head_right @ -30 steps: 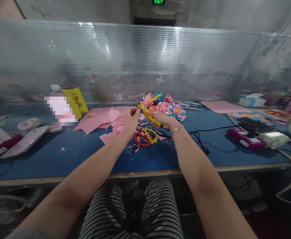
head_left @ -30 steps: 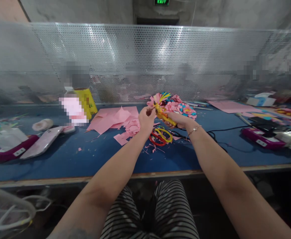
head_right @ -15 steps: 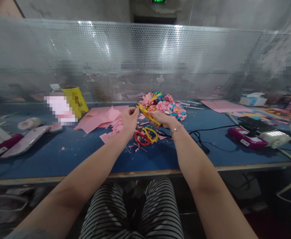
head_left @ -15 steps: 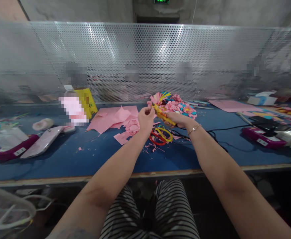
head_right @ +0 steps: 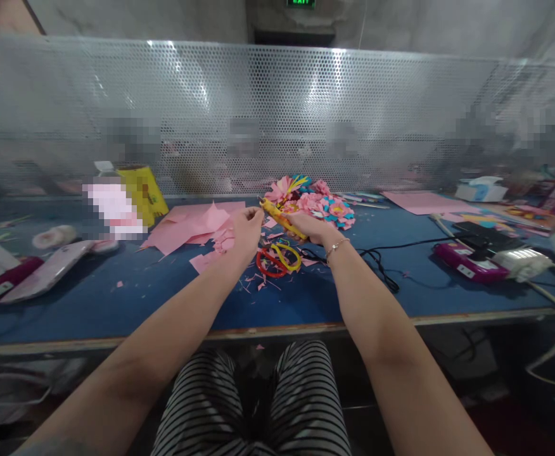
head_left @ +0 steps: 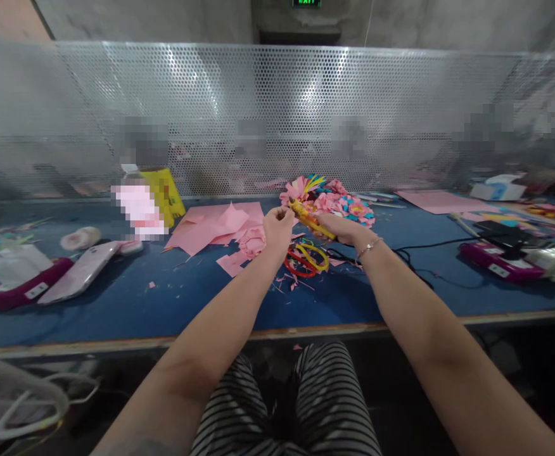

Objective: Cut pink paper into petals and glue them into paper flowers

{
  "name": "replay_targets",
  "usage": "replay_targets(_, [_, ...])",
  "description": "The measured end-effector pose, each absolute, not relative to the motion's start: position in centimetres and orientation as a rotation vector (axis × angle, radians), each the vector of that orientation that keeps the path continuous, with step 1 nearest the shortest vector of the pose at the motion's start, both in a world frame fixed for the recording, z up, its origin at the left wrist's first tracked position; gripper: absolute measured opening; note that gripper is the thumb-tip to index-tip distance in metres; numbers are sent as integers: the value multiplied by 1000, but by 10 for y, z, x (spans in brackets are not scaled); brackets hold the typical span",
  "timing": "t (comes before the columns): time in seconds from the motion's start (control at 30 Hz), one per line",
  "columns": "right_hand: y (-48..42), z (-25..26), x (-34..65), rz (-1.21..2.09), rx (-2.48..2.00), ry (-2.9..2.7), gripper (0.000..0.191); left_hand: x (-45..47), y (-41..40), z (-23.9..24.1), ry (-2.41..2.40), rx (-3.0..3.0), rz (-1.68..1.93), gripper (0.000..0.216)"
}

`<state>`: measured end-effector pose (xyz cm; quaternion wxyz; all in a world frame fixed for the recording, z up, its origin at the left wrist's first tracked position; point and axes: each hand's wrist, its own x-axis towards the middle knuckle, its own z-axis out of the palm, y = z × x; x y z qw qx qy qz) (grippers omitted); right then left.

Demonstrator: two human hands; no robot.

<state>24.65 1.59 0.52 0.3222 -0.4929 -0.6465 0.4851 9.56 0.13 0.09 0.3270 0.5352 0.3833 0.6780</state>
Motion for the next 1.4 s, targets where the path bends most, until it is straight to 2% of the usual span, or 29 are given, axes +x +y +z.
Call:
replay_targets(0.3, [10, 18, 251, 1653, -1197, -1415, 24, 94, 16, -12, 1107, 1544, 1564, 9])
replay_targets(0.47, [12, 19, 256, 1667, -1121, -1359, 27, 89, 20, -18, 1388, 2014, 1292, 26])
replay_targets(0.53, [12, 19, 258, 1686, -1087, -1337, 27, 87, 23, -21, 1404, 2189, 1223, 20])
replay_targets(0.67, [12, 18, 261, 1696, -1092, -1325, 24, 88, 32, -29, 1377, 2264, 1221, 1])
replay_targets(0.73, [11, 18, 260, 1688, -1101, -1338, 21, 89, 35, -32, 1399, 2241, 1261, 5])
replay_targets(0.87, [11, 17, 258, 1645, -1163, -1345, 22, 92, 36, -31, 1309, 2142, 1336, 27])
replay_targets(1.0, [13, 15, 256, 1618, -1203, -1373, 19, 93, 33, -26, 1277, 2181, 1337, 13])
replay_targets(1.17, [16, 12, 255, 1586, -1232, -1418, 19, 96, 34, -28, 1296, 2250, 1287, 25])
replay_targets(1.3, [16, 13, 255, 1576, -1236, -1439, 17, 96, 33, -29, 1269, 2330, 1230, 17])
replay_targets(1.4, [14, 14, 254, 1540, -1246, -1449, 16, 95, 31, -26, 1333, 2328, 1272, 19])
